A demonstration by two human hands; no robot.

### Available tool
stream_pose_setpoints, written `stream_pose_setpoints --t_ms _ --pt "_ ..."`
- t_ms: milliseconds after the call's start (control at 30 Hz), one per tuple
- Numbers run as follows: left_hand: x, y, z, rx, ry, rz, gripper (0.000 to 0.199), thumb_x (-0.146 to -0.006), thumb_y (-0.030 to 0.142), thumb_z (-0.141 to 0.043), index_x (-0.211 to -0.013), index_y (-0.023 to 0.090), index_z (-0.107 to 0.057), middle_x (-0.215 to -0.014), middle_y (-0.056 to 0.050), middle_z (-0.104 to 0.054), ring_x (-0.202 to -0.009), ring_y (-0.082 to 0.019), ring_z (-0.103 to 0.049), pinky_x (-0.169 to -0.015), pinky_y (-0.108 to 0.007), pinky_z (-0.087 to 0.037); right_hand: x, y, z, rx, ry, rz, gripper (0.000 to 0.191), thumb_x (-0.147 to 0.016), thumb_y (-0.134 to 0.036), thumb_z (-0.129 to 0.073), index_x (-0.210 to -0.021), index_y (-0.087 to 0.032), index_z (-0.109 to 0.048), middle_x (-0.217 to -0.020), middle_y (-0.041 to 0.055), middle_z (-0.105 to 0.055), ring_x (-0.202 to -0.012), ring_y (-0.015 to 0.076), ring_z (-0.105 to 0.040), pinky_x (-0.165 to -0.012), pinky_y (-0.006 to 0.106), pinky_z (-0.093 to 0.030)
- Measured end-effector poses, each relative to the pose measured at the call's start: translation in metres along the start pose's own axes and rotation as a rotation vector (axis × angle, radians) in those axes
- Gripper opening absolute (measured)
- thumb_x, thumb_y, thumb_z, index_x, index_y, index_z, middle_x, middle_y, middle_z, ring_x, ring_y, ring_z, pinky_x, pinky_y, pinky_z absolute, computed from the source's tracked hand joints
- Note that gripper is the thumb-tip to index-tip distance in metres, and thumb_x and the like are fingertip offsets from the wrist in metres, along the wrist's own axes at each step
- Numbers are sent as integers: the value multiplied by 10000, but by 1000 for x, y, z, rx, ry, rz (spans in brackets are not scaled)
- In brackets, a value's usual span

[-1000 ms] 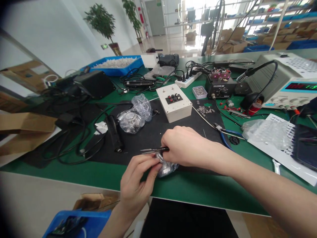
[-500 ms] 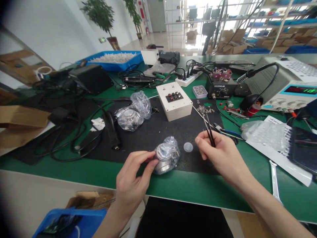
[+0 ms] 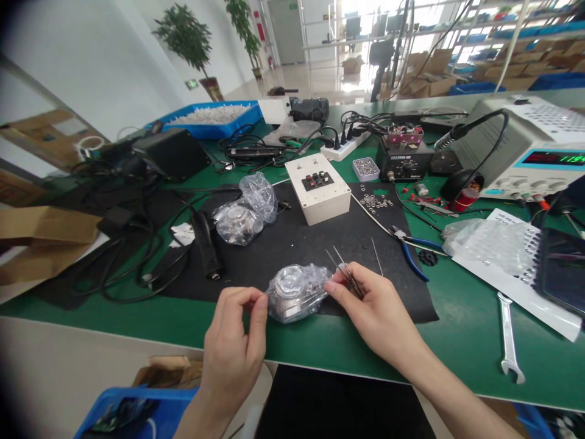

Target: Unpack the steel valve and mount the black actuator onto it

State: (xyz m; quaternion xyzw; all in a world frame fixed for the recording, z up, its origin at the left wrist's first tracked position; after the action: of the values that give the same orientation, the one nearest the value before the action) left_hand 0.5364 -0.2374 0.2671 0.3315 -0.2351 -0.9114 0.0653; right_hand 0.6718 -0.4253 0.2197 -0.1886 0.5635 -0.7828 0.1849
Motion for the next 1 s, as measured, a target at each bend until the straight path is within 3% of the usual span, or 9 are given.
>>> stream_pose_setpoints --t_ms 167,333,433,500,667,767,833,900,1000 --pt "3 10 3 40 0 51 67 -1037 133 -561 -1004 190 -576 -958 -32 -582 -887 -160 -598 -791 -280 -491 13 6 4 -85 65 -42 295 -969 -503 -747 -960 -208 -737 -872 -2 -710 -748 143 -619 -672 252 -487" --pt "-17 19 -5 162 -80 0 304 -1046 168 -594 -1346 206 -623 -1300 -94 -649 -1235 -211 -622 -1086 -359 -507 14 -14 -1 -112 40 51 259 -985 -462 -733 -958 -207 -768 -862 6 -719 -810 160 -662 -737 243 -531" --pt "-26 23 -12 227 -137 -51 292 -1022 160 -656 -1292 255 -711 -1251 -64 -697 -1153 -193 -673 -1022 -329 -553 14 -9 2 -141 92 22 280 -969 -482 -751 -1003 -206 -783 -914 18 -747 -826 169 -689 -748 245 -552" --pt "-27 21 -8 261 -82 -33 224 -1000 140 -686 -1174 260 -763 -1141 -41 -717 -1042 -167 -694 -936 -290 -571 14 -3 3 -157 117 -1 299 -953 -498 -766 -1005 -204 -787 -937 27 -761 -836 179 -706 -756 251 -564" --pt "-13 -7 -3 327 101 227 72 -1036 205 -650 -1010 207 -717 -987 -25 -686 -918 -144 -669 -834 -251 -552 17 -3 -5 -131 78 11 276 -978 -481 -740 -969 -207 -772 -895 18 -750 -793 168 -690 -709 243 -546" --pt "1 -31 -8 459 152 411 148 -1091 312 -567 -1055 199 -654 -1000 -35 -687 -914 -141 -691 -821 -236 -570 20 -7 -11 -65 33 34 252 -1008 -452 -711 -939 -214 -756 -835 -2 -717 -767 152 -660 -693 237 -518" --pt "3 -30 -16 524 68 363 267 -1095 418 -550 -1246 210 -623 -1226 -90 -697 -1153 -193 -702 -1001 -302 -582 21 -8 -12 -40 16 45 251 -1015 -451 -705 -936 -217 -748 -840 -7 -713 -772 147 -655 -695 237 -509" --pt "2 -19 -30 500 -156 226 540 -1047 546 -599 -1480 238 -503 -1470 -136 -612 -1384 -255 -610 -1171 -401 -516 22 -4 -12 -28 4 38 263 -1015 -471 -703 -953 -219 -745 -863 -5 -719 -772 146 -658 -694 241 -511" --pt "10 -11 -52 337 -470 81 763 -981 601 -680 -1586 265 -360 -1534 -149 -578 -1387 -276 -618 -1143 -440 -538 26 6 -6 3 -6 8 290 -998 -514 -720 -1048 -229 -727 -888 -2 -724 -771 157 -676 -703 256 -534"
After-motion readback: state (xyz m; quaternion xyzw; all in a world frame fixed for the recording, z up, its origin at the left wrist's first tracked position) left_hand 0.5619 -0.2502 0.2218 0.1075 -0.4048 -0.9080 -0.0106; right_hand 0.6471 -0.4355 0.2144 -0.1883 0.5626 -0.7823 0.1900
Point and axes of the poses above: each hand's wrist, its own x-axis away from the middle knuckle, its own z-axis out of the back of the hand, y = z × x, the point moved 10 cm from there along -x, towards the middle knuckle
